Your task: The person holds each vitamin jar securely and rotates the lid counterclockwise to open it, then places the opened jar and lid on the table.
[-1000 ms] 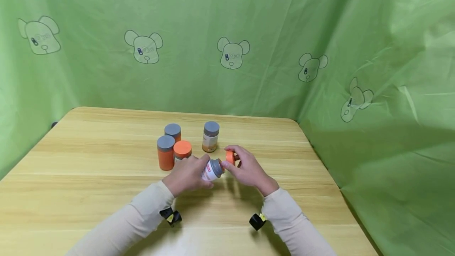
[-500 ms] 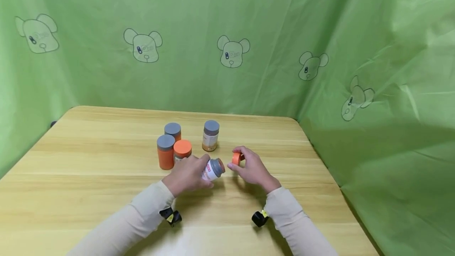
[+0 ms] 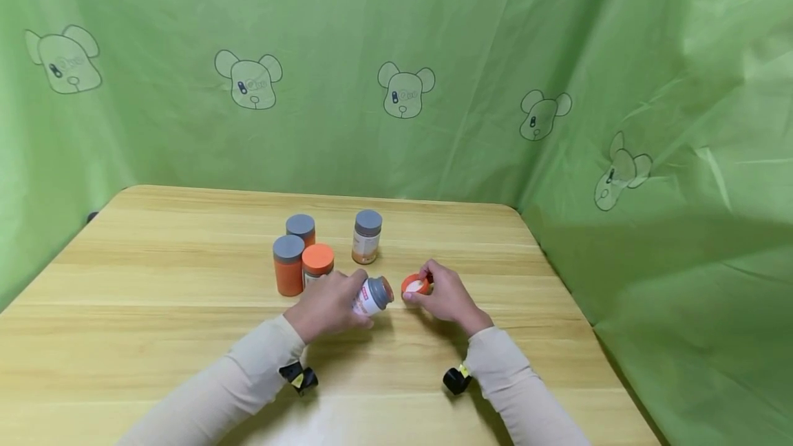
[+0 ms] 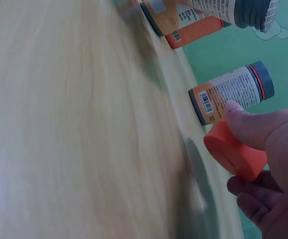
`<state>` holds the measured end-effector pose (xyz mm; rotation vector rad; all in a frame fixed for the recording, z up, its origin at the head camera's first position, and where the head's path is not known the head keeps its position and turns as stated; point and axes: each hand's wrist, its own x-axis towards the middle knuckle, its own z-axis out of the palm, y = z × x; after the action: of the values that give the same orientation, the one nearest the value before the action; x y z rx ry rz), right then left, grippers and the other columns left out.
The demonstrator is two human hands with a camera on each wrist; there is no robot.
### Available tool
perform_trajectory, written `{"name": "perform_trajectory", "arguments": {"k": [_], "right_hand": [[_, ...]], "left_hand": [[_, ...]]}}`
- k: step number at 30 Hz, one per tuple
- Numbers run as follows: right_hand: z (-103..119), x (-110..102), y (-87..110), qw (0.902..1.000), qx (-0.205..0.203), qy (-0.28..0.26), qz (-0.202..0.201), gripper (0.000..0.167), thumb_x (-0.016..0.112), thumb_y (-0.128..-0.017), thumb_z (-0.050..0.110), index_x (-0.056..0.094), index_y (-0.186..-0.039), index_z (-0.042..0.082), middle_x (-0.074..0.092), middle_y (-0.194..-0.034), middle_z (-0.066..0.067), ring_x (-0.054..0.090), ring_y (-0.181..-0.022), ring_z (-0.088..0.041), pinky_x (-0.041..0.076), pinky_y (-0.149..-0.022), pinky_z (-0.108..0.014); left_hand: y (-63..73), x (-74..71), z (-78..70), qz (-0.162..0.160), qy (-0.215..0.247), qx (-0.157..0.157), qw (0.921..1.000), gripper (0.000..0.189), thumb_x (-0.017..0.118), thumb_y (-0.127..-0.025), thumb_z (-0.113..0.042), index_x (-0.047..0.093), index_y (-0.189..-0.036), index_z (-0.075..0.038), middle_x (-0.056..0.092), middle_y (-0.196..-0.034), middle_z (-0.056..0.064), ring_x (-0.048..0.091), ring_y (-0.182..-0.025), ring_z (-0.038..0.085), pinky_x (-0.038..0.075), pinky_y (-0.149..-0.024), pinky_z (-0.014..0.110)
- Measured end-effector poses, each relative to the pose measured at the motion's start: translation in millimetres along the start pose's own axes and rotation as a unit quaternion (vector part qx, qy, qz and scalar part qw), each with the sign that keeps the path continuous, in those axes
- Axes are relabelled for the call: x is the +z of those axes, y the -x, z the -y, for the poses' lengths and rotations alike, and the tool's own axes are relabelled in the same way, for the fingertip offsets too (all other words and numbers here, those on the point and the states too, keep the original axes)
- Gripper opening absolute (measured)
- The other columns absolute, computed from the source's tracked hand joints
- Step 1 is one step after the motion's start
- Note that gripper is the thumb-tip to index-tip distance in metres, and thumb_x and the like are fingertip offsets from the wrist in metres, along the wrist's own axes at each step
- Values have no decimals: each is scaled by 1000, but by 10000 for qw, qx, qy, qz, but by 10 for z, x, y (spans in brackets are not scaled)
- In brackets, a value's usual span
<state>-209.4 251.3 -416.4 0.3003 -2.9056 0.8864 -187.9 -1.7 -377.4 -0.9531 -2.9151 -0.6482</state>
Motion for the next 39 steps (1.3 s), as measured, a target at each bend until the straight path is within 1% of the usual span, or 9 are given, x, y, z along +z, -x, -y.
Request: {"name": "perform_trajectory", "arguments": {"k": [5, 9, 15, 21, 27, 32, 37, 39], "right_hand": [[-54, -11, 7, 9999, -12, 144, -84, 36, 83, -78, 26, 52, -86, 9, 53, -82, -2, 50, -77, -18, 43, -68, -33], [-73, -24, 8, 9996, 94, 249, -71, 36, 82, -79, 27, 51, -78, 9, 50, -78, -4, 47, -73, -18, 40, -65, -32], [-110, -17, 17, 9987, 268, 422, 57, 34, 81, -80, 29, 53, -73, 11, 50, -72, -2, 47, -68, -18, 39, -62, -31], [-135, 0, 40, 9985, 196, 495, 125, 32, 81, -80, 28, 54, -71, 12, 50, -69, 0, 46, -64, -17, 39, -61, -31], [-141, -5, 51, 9990, 133, 417, 113, 32, 81, -79, 25, 53, -72, 10, 49, -69, -1, 45, -65, -16, 39, -61, -31], [-158, 1, 42, 9993, 21, 370, 39, 32, 82, -79, 23, 54, -74, 10, 50, -71, -1, 45, -66, -16, 38, -62, -31], [-161, 17, 46, 9992, 118, 343, 185, 30, 81, -79, 23, 55, -78, 10, 51, -72, -1, 46, -67, -16, 39, -63, -32], [-159, 14, 45, 9992, 129, 343, 157, 29, 81, -79, 23, 56, -82, 9, 53, -74, -1, 48, -69, -17, 41, -65, -33]], "left_hand": [[-8, -1, -11, 4, -39, 11, 10000, 53, 87, -68, -40, 56, -102, -13, 59, -77, -1, 54, -64, 13, 45, -53, 30], [-22, 11, -14, -1, -101, 46, 9999, 54, 87, -68, -41, 56, -102, -13, 59, -76, -1, 54, -63, 13, 45, -52, 30], [-25, 12, -29, -15, -107, 69, 9999, 54, 87, -68, -41, 56, -103, -13, 59, -76, -1, 54, -63, 13, 45, -52, 30], [-25, 9, -43, 45, -160, 18, 9999, 54, 86, -68, -42, 56, -103, -14, 58, -76, -2, 54, -63, 13, 45, -51, 30], [-37, 10, -50, 92, -119, -43, 9999, 54, 86, -68, -42, 56, -103, -14, 58, -77, -1, 54, -64, 13, 45, -52, 31], [-53, 33, -27, 4, -124, -2, 9999, 54, 87, -68, -42, 56, -103, -14, 59, -77, 0, 55, -65, 14, 46, -53, 32], [-51, 91, 3, -79, -91, 11, 9999, 58, 87, -66, -40, 55, -105, -13, 60, -77, -1, 56, -64, 13, 45, -54, 31], [-55, 100, 6, -156, -31, 39, 9999, 61, 88, -66, -39, 55, -108, -11, 61, -78, 0, 57, -65, 14, 46, -54, 31]]}}
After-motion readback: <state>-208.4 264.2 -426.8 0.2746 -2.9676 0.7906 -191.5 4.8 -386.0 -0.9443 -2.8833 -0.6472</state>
